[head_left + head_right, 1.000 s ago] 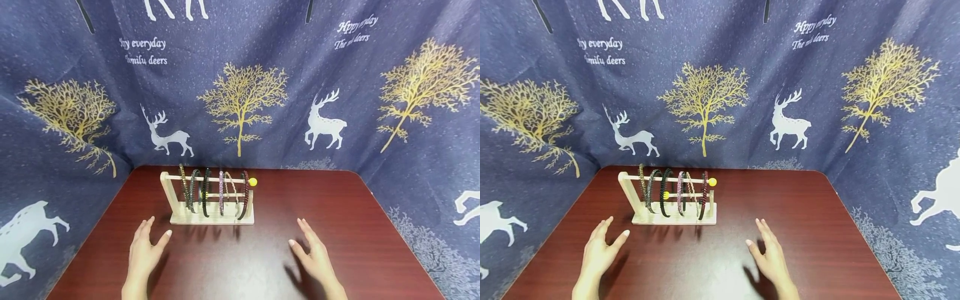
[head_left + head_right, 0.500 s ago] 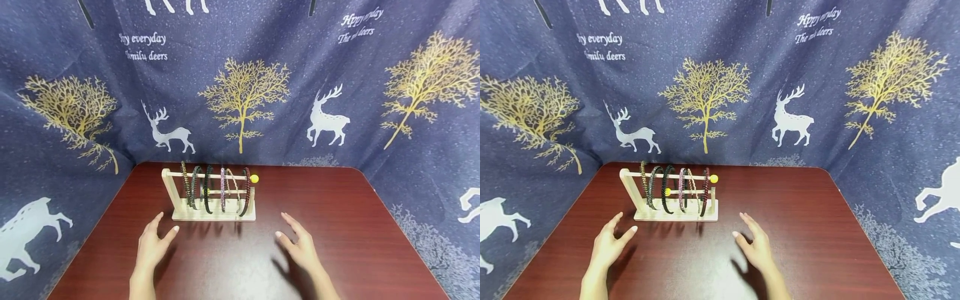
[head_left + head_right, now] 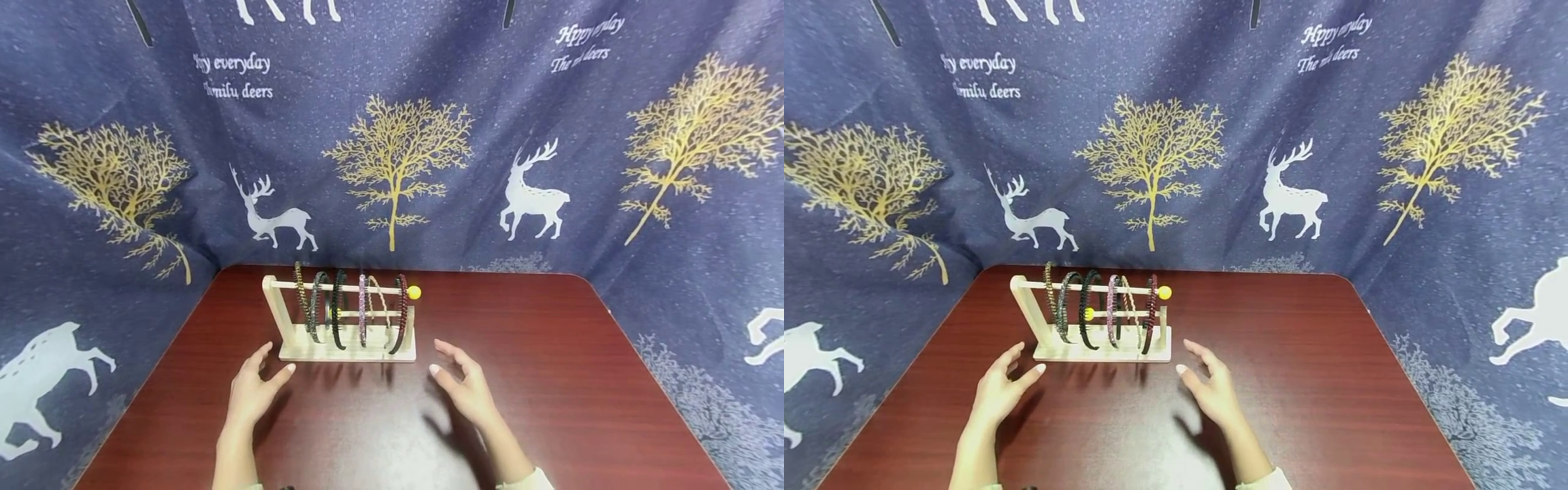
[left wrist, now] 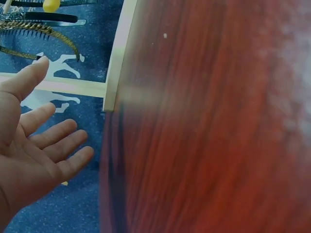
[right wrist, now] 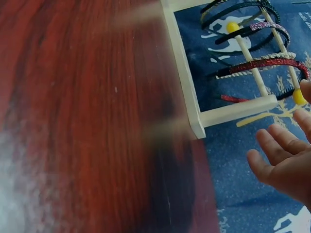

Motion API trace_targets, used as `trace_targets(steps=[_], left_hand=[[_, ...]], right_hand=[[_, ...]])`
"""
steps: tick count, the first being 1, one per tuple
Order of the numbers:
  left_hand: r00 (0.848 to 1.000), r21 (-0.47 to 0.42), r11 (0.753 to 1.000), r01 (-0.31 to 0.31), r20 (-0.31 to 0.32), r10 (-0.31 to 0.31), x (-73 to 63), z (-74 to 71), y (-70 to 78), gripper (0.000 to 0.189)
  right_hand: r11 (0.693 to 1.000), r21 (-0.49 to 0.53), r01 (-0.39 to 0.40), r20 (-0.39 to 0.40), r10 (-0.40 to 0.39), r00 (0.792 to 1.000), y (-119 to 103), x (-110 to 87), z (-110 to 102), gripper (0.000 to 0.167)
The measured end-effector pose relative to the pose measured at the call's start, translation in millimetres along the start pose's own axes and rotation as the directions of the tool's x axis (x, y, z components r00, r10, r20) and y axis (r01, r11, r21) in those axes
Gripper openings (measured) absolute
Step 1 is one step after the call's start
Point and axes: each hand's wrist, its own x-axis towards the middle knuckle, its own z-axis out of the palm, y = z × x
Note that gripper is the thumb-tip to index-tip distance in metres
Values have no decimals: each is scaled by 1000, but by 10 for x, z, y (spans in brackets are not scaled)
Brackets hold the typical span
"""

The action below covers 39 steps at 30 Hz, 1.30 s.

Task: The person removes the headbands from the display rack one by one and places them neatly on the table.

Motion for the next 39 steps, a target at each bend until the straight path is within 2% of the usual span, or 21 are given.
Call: trace_targets(steps=[7, 12, 18, 21, 28, 32, 39], left_hand=[[998, -12, 999, 48, 42, -48, 104, 17, -46, 76], [997, -25, 998, 55, 58, -54, 199, 27, -94, 77], [995, -23, 998, 56, 83, -53, 301, 34, -129, 78], [994, -25, 998, 56, 93, -54, 345, 43, -142, 79], [990, -68, 996, 49, 133, -39, 429, 68, -156, 81], [988, -85, 996, 41, 155, -28, 472, 99, -182, 84], [990, -78, 997, -19, 138, 30, 560, 140, -202, 82]], right_hand=[[992, 126, 14, 42, -19, 999, -156, 77, 78, 43], [988, 145, 55, 27, -60, 998, -244, 137, 148, 42], [979, 155, 130, -9, -130, 991, -225, 193, 241, 40], [976, 170, 138, -3, -139, 990, -215, 224, 286, 40], [963, 253, 97, 17, -105, 994, -194, 281, 378, 42], [962, 263, 75, 17, -82, 996, -185, 304, 422, 41], [965, 259, 43, 28, -52, 998, -194, 342, 509, 40]])
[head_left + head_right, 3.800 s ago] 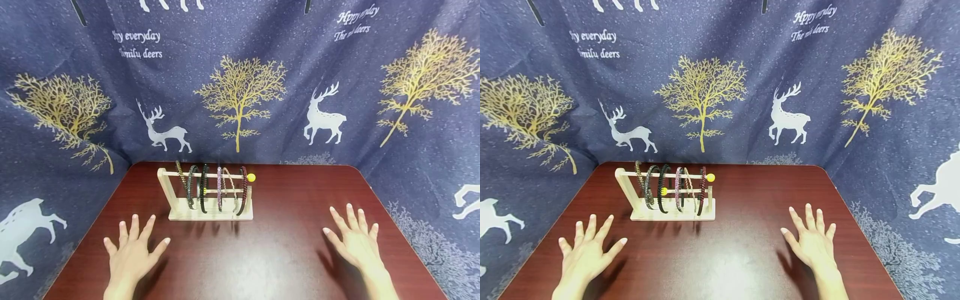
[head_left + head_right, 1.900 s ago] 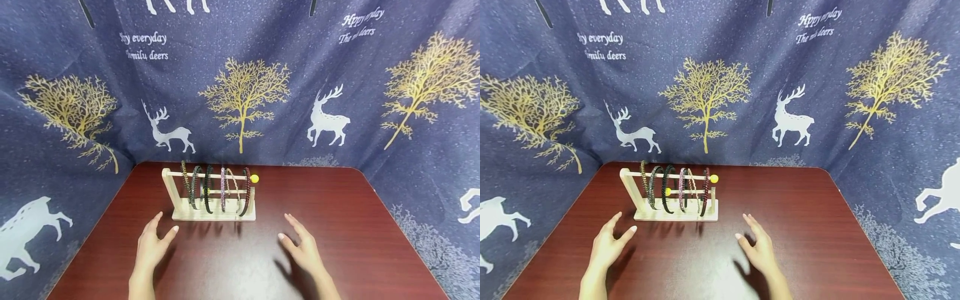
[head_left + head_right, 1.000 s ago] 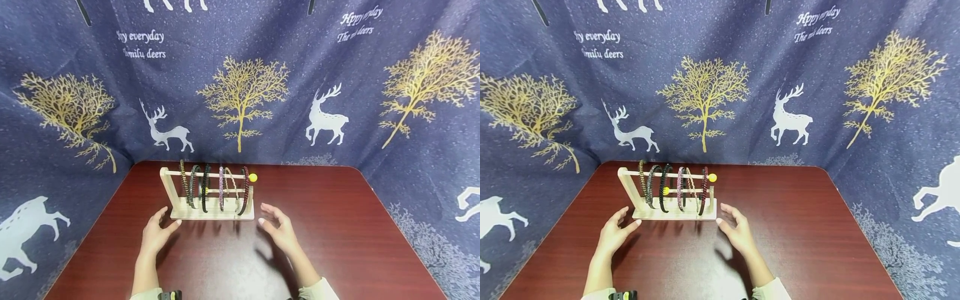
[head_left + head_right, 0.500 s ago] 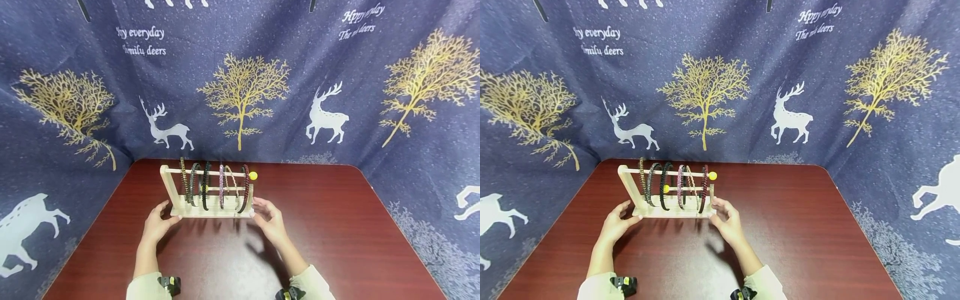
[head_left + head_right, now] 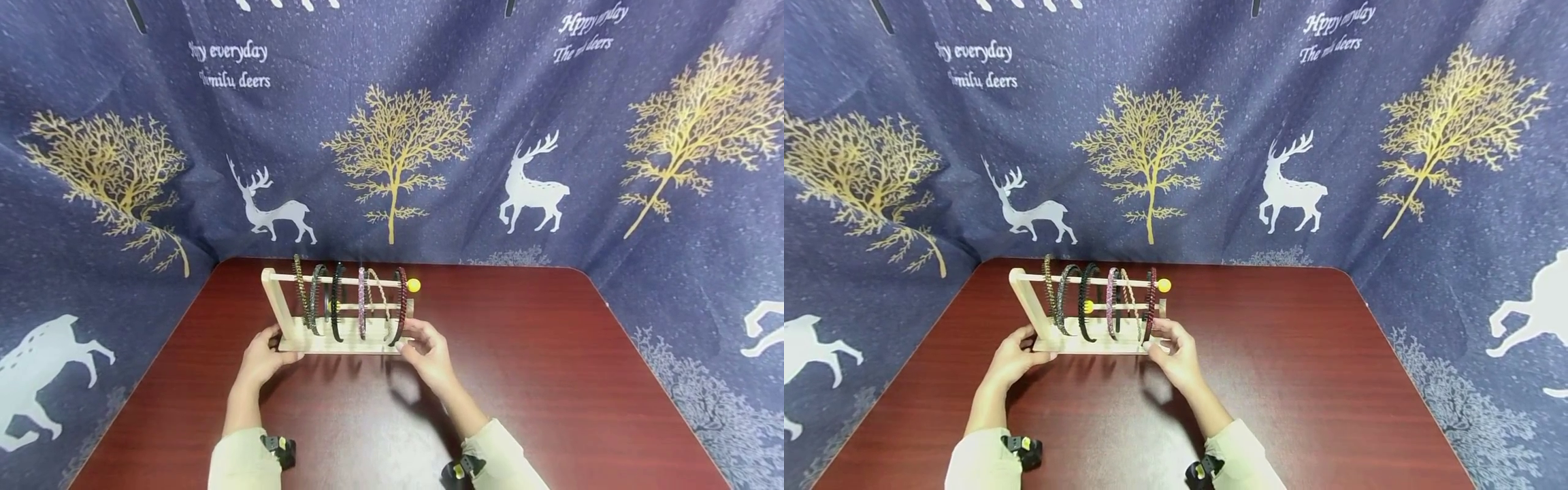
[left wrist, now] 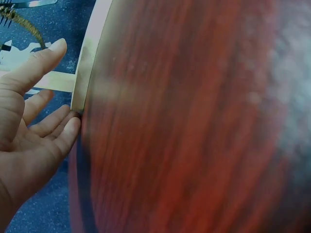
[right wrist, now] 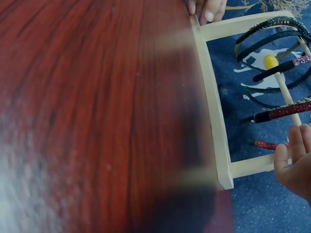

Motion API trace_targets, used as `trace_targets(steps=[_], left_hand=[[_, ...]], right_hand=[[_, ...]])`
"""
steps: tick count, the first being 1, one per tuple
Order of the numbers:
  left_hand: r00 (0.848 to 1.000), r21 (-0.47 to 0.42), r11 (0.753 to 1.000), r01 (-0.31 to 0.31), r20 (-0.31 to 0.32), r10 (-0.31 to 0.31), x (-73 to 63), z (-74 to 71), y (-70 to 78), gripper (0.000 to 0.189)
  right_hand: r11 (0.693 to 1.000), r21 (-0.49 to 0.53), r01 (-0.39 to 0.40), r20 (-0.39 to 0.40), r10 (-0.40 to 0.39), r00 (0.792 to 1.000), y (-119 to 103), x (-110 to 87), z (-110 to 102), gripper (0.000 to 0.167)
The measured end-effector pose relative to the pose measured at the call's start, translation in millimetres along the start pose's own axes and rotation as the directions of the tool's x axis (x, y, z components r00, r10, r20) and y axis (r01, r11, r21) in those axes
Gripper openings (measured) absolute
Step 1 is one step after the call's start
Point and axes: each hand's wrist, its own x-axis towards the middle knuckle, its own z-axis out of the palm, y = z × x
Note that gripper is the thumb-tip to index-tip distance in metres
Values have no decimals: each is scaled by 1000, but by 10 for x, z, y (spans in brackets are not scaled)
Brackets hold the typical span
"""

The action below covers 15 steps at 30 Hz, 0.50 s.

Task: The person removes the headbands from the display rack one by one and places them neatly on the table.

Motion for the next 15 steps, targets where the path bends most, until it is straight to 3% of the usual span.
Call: trace_targets(steps=[9, 15], left_hand=[[999, 12, 999, 30, 10, -31, 75, 28, -1, 81], [999, 69, 997, 40, 26, -41, 121, 42, -44, 76]], right_hand=[[1000, 15, 18, 1, -18, 1000, 81, 46, 59, 36], [999, 27, 24, 7, -24, 1000, 108, 61, 76, 19]])
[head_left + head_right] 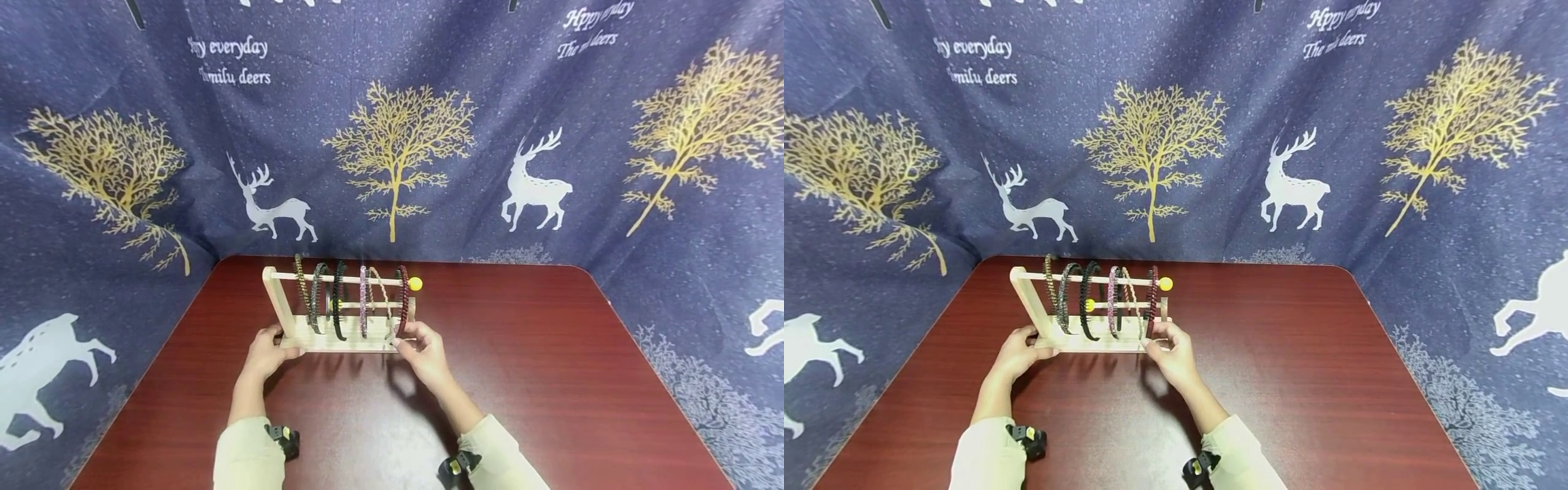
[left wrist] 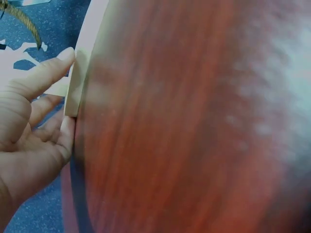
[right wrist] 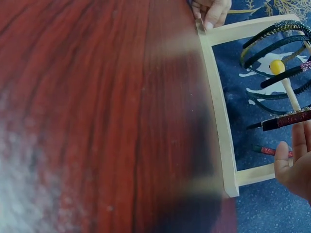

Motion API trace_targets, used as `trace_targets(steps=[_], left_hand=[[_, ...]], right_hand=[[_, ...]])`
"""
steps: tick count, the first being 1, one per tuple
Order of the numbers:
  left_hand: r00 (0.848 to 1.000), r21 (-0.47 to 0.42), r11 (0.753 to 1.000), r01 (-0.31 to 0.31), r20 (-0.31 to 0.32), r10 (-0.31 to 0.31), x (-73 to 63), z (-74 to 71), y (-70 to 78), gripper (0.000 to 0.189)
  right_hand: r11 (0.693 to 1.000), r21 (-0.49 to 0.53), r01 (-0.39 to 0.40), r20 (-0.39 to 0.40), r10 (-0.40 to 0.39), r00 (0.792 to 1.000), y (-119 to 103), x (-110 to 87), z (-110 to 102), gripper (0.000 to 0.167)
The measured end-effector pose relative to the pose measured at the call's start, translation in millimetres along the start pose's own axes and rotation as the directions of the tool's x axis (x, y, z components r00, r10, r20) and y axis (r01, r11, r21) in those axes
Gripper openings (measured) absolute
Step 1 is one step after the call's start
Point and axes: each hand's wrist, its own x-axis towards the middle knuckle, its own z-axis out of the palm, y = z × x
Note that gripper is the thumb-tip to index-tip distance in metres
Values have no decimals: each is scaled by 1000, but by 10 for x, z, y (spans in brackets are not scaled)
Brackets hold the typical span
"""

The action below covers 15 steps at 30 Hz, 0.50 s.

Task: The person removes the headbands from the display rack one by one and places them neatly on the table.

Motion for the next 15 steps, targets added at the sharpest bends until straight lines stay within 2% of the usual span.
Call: trace_targets(steps=[4, 10, 15], left_hand=[[1000, 14, 1000, -6, 1, 6, 29, 23, -31, 74], [1000, -4, 1000, -9, -23, 9, 37, 38, -63, 74], [1000, -28, 1000, -11, -20, 11, 32, 50, -55, 77]], right_hand=[[1000, 13, 17, 0, -17, 1000, 22, 9, 10, 12], [998, 13, 62, 3, -62, 998, 37, 3, 19, 11], [998, -20, 56, -11, -56, 998, -6, 12, 8, 9]])
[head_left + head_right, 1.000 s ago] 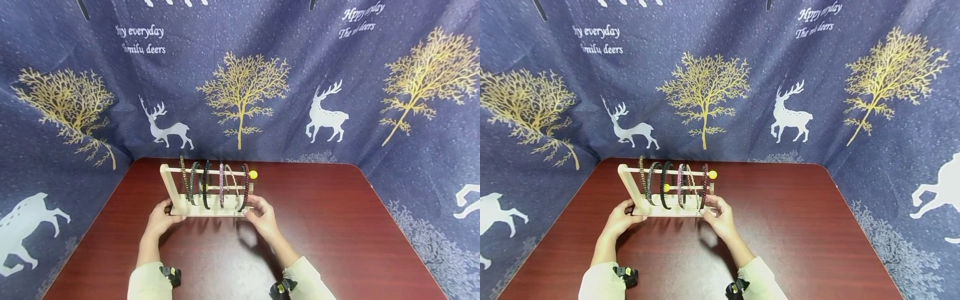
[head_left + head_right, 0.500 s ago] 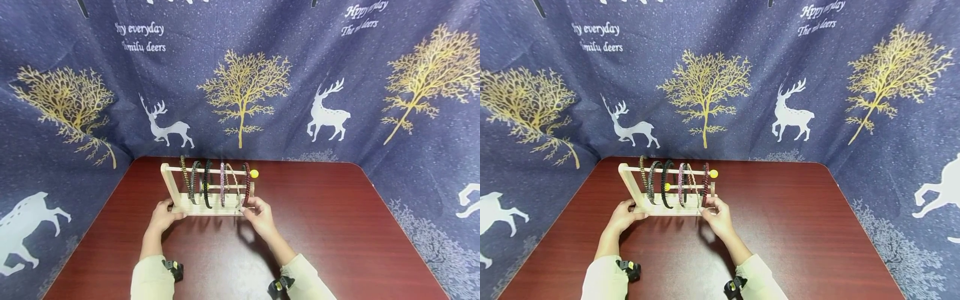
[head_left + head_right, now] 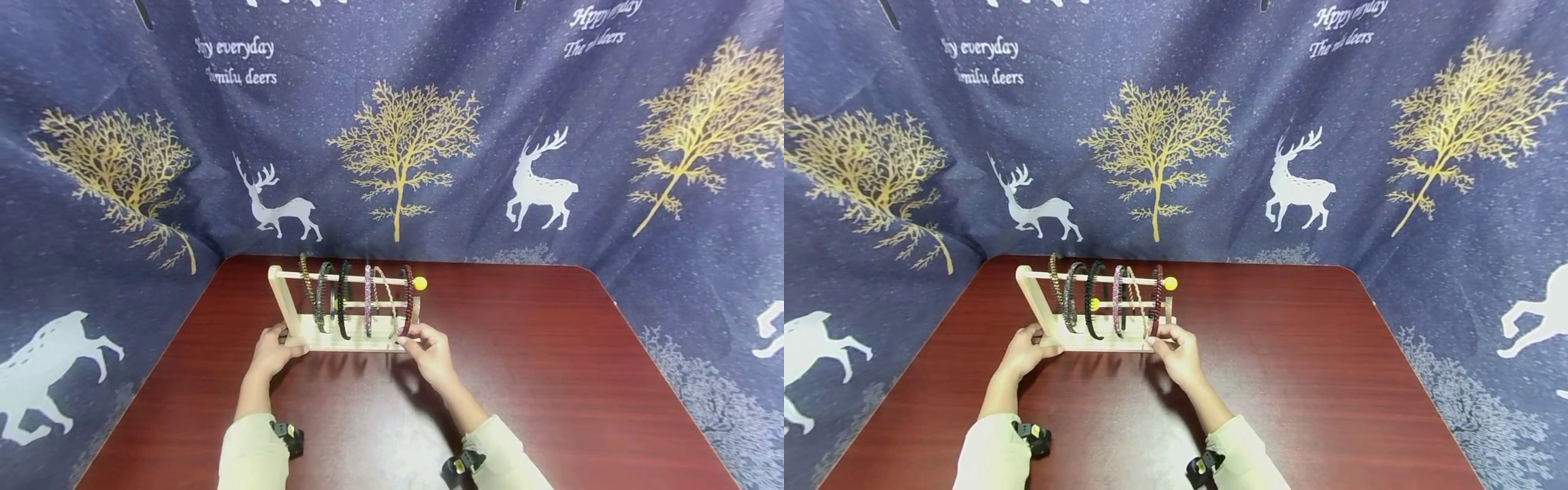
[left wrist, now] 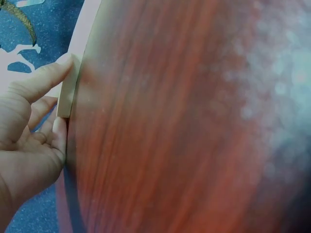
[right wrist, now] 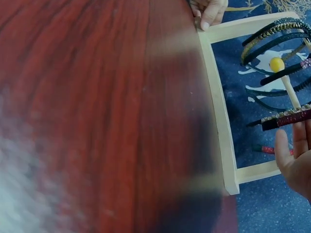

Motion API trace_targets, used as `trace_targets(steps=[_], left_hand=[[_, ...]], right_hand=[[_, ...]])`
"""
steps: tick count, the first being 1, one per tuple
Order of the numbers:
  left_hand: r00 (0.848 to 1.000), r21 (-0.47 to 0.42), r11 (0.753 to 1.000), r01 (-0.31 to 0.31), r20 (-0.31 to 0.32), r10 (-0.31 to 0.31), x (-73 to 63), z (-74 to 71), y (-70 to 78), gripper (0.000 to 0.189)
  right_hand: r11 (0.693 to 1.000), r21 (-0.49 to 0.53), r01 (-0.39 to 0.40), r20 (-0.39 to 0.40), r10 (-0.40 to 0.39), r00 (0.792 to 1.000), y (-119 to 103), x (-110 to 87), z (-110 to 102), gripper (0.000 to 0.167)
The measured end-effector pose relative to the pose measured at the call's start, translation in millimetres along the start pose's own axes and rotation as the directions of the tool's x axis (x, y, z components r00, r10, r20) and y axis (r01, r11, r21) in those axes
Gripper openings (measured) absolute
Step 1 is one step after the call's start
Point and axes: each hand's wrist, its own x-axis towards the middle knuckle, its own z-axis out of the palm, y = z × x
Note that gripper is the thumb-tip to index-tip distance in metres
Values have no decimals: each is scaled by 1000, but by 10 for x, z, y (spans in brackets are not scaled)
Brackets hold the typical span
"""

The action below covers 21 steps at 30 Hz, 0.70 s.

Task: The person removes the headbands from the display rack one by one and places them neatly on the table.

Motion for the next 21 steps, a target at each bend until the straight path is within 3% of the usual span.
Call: trace_targets(steps=[6, 12, 21], left_hand=[[999, -18, 999, 31, 15, -31, 0, 3, 21, 79], [1000, -10, 1000, 26, 14, -26, -8, 3, 25, 79], [999, -22, 999, 33, 26, -32, -16, -20, 25, 79]], right_hand=[[998, -52, 32, -32, -33, 999, -113, 84, -48, 9], [998, -22, 64, -49, -65, 997, -163, 130, -125, 10], [987, -89, 130, -48, -135, 990, -227, 177, -251, 7]])
